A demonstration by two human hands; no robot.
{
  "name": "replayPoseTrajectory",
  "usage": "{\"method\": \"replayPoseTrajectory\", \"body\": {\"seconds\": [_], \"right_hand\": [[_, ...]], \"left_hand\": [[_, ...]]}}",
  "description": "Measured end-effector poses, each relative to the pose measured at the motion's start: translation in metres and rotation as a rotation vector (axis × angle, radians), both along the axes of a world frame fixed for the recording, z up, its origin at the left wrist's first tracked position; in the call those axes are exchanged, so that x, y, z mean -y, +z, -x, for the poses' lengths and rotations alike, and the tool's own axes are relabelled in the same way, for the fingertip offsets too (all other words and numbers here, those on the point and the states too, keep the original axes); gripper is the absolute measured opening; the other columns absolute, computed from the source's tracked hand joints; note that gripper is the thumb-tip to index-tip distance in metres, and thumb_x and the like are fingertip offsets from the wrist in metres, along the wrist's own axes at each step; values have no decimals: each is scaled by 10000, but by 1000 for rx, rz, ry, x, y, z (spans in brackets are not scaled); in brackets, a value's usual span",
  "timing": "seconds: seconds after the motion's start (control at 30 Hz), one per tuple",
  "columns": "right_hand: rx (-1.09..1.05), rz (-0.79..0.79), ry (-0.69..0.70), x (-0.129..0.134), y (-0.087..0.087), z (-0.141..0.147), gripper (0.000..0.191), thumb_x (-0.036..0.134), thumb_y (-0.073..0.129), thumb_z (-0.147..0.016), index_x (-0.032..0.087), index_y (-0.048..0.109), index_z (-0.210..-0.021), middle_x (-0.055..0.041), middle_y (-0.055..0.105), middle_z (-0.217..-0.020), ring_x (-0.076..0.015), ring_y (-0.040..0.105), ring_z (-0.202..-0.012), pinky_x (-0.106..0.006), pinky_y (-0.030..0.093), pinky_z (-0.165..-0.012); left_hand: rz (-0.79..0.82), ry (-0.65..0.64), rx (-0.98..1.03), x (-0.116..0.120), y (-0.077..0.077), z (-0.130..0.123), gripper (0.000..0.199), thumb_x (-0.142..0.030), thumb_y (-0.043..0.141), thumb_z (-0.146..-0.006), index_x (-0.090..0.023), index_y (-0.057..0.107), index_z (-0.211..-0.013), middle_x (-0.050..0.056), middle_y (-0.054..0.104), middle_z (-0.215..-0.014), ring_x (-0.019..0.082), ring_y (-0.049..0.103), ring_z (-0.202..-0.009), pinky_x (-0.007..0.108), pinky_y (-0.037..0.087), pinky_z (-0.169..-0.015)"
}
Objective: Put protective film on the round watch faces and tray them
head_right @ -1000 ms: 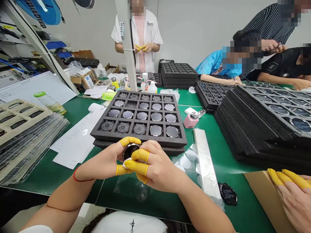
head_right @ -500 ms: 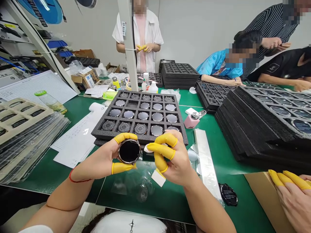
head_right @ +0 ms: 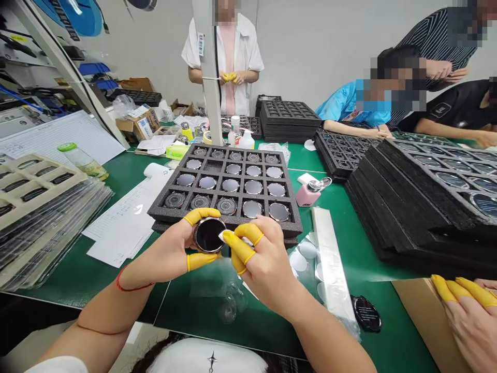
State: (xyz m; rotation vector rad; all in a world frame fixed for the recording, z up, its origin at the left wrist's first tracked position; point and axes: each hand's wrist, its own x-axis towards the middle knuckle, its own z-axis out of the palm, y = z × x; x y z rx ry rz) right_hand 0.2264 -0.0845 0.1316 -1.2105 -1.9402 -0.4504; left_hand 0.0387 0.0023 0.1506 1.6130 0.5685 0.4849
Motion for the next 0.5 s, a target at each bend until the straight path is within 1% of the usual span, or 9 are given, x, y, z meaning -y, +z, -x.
{"method": "replayPoseTrajectory", "body": {"seconds": [0.1,0.17,0.23,0.33,0.4,0.43,0.5], "right_hand": [[14,7,29,2,-2,5,311,9,623,-803,169,618,-1070,-66,623,-913,-215,482,-924,-510,421,-960],[4,19,56,4,-2,8,338,-4,617,-799,172,609,-1088,-62,623,-924,-213,480,-938,-515,407,-976],[-42,60,107,7,0,12,336,-3,606,-805,183,609,-1084,-53,619,-911,-205,478,-932,-496,415,-963],[-137,215,251,18,11,12,319,9,572,-817,218,610,-1055,-27,601,-872,-180,483,-877,-452,437,-925],[-163,332,301,26,20,7,329,23,554,-828,242,605,-1069,-15,595,-868,-170,497,-850,-443,439,-918],[-153,389,293,28,24,3,318,47,562,-839,255,607,-1075,-16,599,-884,-171,509,-854,-439,445,-907],[-140,481,203,29,27,-4,259,142,598,-865,279,615,-1084,-33,617,-963,-194,541,-909,-426,467,-867]], "left_hand": [[-16,49,18,-2,-1,0,580,-205,750,-767,-278,446,-1255,13,622,-1050,162,665,-905,272,560,-808],[-41,53,24,-3,-2,0,588,-199,747,-768,-282,441,-1263,11,619,-1063,157,660,-916,266,554,-824],[-65,52,30,-3,-2,1,593,-193,744,-767,-278,440,-1269,14,613,-1078,157,654,-922,273,552,-833],[-60,92,43,-3,1,2,589,-197,734,-773,-270,437,-1276,19,615,-1067,168,655,-912,300,557,-833],[-34,118,45,-4,3,2,582,-199,735,-773,-273,438,-1267,11,624,-1025,169,662,-889,303,562,-821],[-25,128,50,-4,4,2,578,-197,739,-769,-272,442,-1260,9,627,-1018,170,665,-888,305,562,-824],[-20,155,79,-5,6,3,577,-196,756,-752,-266,455,-1240,17,624,-1055,176,668,-911,314,560,-852]]}}
